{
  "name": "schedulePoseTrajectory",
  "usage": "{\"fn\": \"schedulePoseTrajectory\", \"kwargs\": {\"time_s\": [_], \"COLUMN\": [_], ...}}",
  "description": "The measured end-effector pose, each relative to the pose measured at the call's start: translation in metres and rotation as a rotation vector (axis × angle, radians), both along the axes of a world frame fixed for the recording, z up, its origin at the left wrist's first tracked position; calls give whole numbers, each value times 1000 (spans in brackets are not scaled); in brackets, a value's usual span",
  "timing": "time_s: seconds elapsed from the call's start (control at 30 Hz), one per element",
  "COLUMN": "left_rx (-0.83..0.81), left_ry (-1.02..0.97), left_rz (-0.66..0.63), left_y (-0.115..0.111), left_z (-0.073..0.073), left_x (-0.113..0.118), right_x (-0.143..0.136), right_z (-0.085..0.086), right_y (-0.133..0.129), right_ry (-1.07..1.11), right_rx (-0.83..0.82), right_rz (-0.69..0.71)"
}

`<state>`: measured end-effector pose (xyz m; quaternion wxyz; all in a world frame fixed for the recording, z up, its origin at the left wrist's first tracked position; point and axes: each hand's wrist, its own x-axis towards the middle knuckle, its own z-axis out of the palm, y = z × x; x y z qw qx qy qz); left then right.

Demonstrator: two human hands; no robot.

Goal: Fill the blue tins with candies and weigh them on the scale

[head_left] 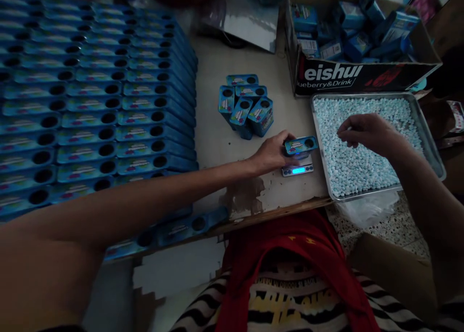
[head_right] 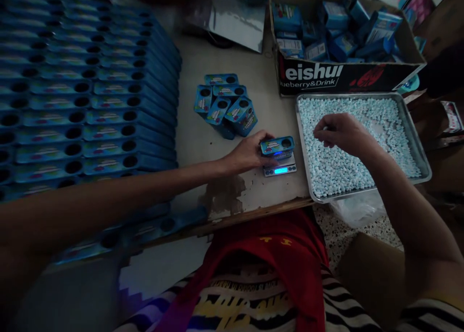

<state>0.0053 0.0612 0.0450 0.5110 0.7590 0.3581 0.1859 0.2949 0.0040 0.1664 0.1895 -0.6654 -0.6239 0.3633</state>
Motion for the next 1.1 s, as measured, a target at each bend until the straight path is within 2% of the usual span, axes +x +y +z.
{"fn": "schedulePoseTrajectory", "kwargs": {"time_s": [0.1,0.2,0.33,0.43,0.5,0.63,0.77,0.87,0.93,1.0,1.03,1.1], "left_rx": [-26,-47,-1,72,92,117,130,134,147,159,159,150], "left_ry": [-56,-32,29,58,80,95,70,68,82,105,119,141], "left_rz": [-25,-38,3,19,19,-15,-25,-15,1,31,48,87], "left_y": [0,0,2,6,9,15,19,20,20,21,21,23], "left_z": [-3,2,11,17,21,26,32,42,50,56,58,60], "left_x": [-1,-6,-13,-20,-26,-38,-43,-48,-55,-64,-69,-76], "right_x": [5,-14,-56,-80,-88,-94,-97,-80,-51,-13,6,36], "right_z": [-10,-9,2,6,5,2,8,11,6,-8,-18,-42], "right_y": [-6,-2,14,23,26,28,27,22,13,-3,-13,-35], "right_ry": [97,61,-234,-505,-626,-681,-613,-479,-400,-430,-486,-649], "right_rx": [-33,16,179,204,203,219,213,209,237,207,147,35], "right_rz": [-39,49,324,527,600,618,530,364,196,73,58,114]}}
